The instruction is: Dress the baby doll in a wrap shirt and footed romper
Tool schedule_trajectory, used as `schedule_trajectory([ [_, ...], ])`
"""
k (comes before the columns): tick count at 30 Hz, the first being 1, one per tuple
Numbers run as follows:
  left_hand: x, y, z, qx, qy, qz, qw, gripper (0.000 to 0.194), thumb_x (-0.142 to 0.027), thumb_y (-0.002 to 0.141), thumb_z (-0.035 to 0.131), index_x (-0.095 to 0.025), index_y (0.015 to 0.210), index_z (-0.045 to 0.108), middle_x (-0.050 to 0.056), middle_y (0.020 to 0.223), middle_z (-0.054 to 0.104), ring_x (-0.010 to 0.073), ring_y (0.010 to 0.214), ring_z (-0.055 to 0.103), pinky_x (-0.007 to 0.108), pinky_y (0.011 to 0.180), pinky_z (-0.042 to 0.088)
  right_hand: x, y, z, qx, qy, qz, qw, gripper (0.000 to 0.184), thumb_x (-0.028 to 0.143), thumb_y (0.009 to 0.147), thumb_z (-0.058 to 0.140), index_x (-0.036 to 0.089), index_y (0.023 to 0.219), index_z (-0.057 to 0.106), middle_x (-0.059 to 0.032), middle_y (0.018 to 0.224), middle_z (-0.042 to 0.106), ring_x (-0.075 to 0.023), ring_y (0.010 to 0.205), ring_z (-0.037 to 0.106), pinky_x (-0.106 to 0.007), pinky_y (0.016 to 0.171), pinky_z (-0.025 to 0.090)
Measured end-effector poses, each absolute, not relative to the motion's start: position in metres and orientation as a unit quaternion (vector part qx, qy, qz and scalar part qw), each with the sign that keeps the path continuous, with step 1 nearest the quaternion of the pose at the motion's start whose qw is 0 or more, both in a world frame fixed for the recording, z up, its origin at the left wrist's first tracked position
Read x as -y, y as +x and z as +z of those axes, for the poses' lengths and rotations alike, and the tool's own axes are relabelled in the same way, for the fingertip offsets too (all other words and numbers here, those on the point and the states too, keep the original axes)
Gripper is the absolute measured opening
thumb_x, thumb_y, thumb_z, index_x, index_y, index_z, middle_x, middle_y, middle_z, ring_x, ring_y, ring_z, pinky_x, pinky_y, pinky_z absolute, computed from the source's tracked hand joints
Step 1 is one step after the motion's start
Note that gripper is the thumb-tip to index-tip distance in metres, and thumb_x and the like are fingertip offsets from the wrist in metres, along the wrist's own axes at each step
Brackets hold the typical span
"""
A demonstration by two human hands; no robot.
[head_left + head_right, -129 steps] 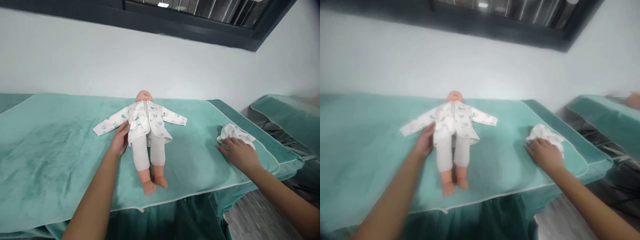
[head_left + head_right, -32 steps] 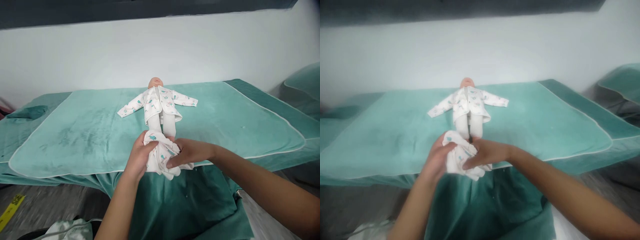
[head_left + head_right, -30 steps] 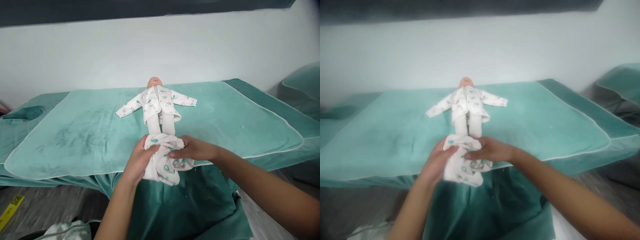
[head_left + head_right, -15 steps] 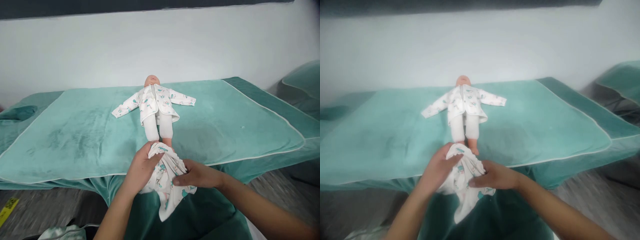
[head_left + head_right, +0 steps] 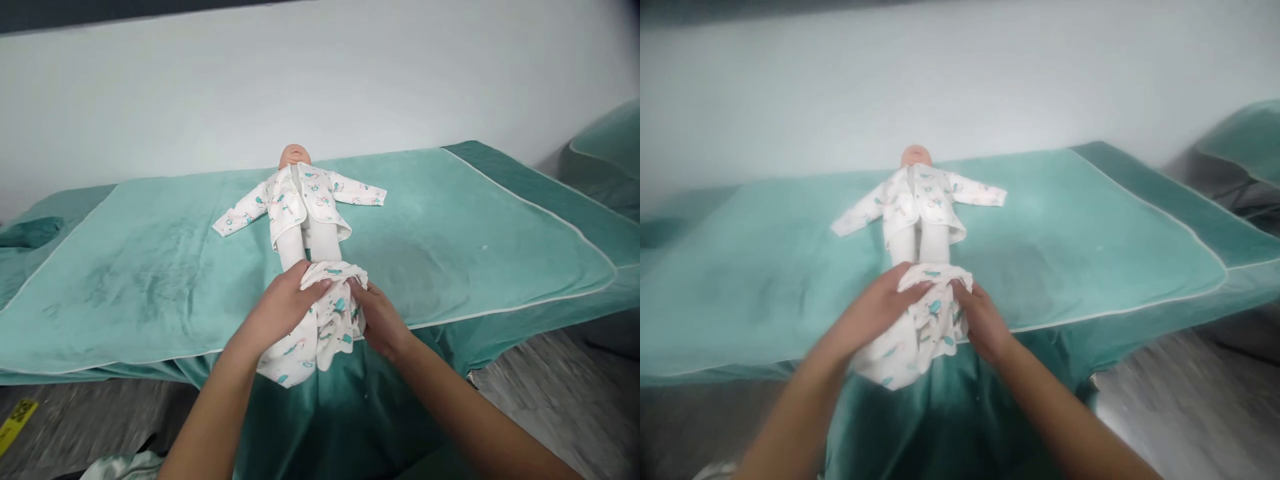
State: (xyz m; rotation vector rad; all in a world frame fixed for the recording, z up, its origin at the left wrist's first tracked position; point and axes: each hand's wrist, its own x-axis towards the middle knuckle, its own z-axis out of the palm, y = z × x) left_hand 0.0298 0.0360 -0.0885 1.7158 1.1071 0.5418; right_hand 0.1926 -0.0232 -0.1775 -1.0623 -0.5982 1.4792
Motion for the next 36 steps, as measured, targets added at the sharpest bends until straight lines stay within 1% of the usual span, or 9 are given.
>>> schedule_trajectory([
  [4,-0.046,0.028,-0.082,-0.372,0.626,0.19,0.658,0.046,-0.038,0.075,0.078,-0.022,0.117,0.068,0.008,0.111,0.073,0.0301,0.1,0.068,0.036,0.079,0.054,0.009,0.199,-0.171,0.269,-0.486,0.576,0.6,0.051,0.063,0.081,0.067,0.021,0.109,0.065,-0.0057,0.1,0.072,-0.0227,0.088,0.066,-0.034,0.079,0.052],
  [7,-0.059,0.035,-0.084,-0.389,0.576,0.245,0.676,0.04,-0.032,0.073,0.077,-0.019,0.11,0.069,0.008,0.099,0.073,0.0267,0.087,0.069,0.035,0.073,0.054,-0.009,0.208,-0.174,0.357,-0.554,0.453,0.6,0.049,0.062,0.082,0.065,0.02,0.107,0.068,-0.0063,0.105,0.072,-0.0244,0.1,0.064,-0.035,0.087,0.049],
  [10,-0.078,0.05,-0.087,-0.452,0.579,0.333,0.592,0.022,-0.025,0.074,0.069,-0.017,0.094,0.069,0.004,0.081,0.07,0.0224,0.076,0.065,0.033,0.07,0.051,-0.028,0.212,-0.173,0.401,-0.582,0.393,0.588,0.052,0.063,0.085,0.061,0.02,0.113,0.068,-0.0069,0.111,0.072,-0.0261,0.109,0.062,-0.038,0.096,0.047],
  [13,-0.099,0.064,-0.088,-0.498,0.651,0.369,0.438,0.012,-0.017,0.073,0.06,-0.019,0.084,0.065,0.003,0.081,0.068,0.0223,0.081,0.063,0.034,0.078,0.05,-0.038,0.211,-0.168,0.371,-0.579,0.432,0.584,0.057,0.067,0.083,0.061,0.021,0.115,0.069,-0.0074,0.112,0.073,-0.0278,0.109,0.064,-0.039,0.093,0.05],
  [17,-0.121,0.074,-0.093,-0.526,0.724,0.374,0.242,0.022,-0.009,0.076,0.05,-0.022,0.09,0.062,0.003,0.088,0.068,0.0233,0.088,0.061,0.035,0.085,0.046,-0.039,0.208,-0.168,0.309,-0.498,0.548,0.597,0.056,0.066,0.079,0.067,0.021,0.112,0.07,-0.0076,0.106,0.075,-0.0278,0.102,0.068,-0.038,0.086,0.053],
  [20,-0.126,0.075,-0.099,-0.514,0.743,0.38,0.199,0.027,-0.008,0.079,0.047,-0.023,0.096,0.061,0.003,0.092,0.068,0.0237,0.09,0.061,0.035,0.085,0.045,-0.041,0.212,-0.178,0.316,-0.418,0.592,0.613,0.054,0.059,0.077,0.072,0.022,0.116,0.065,-0.0054,0.104,0.074,-0.024,0.093,0.068,-0.036,0.081,0.054],
  [29,-0.135,0.07,-0.106,-0.521,0.693,0.438,0.238,0.024,-0.009,0.078,0.05,-0.021,0.096,0.06,0.002,0.092,0.067,0.0209,0.088,0.06,0.031,0.083,0.044,-0.088,0.238,-0.178,0.506,-0.641,0.257,0.517,0.029,0.049,0.088,0.054,0.021,0.088,0.057,-0.0009,0.085,0.064,-0.0187,0.08,0.053,-0.032,0.075,0.041],
  [34,-0.132,0.063,-0.1,-0.517,0.683,0.442,0.266,0.022,-0.008,0.072,0.054,-0.019,0.088,0.062,0.002,0.089,0.067,0.0207,0.089,0.059,0.031,0.082,0.043,-0.098,0.24,-0.182,0.496,-0.65,0.241,0.523,0.025,0.045,0.087,0.052,0.021,0.089,0.057,-0.0018,0.089,0.065,-0.0204,0.085,0.054,-0.033,0.078,0.04],
  [36,-0.125,0.053,-0.095,-0.504,0.672,0.414,0.351,0.016,-0.011,0.069,0.06,-0.019,0.083,0.063,0.002,0.082,0.065,0.0199,0.082,0.058,0.029,0.075,0.043,-0.097,0.244,-0.184,0.491,-0.646,0.258,0.524,0.022,0.041,0.084,0.053,0.021,0.091,0.059,-0.0014,0.092,0.067,-0.0204,0.085,0.055,-0.033,0.079,0.042],
])
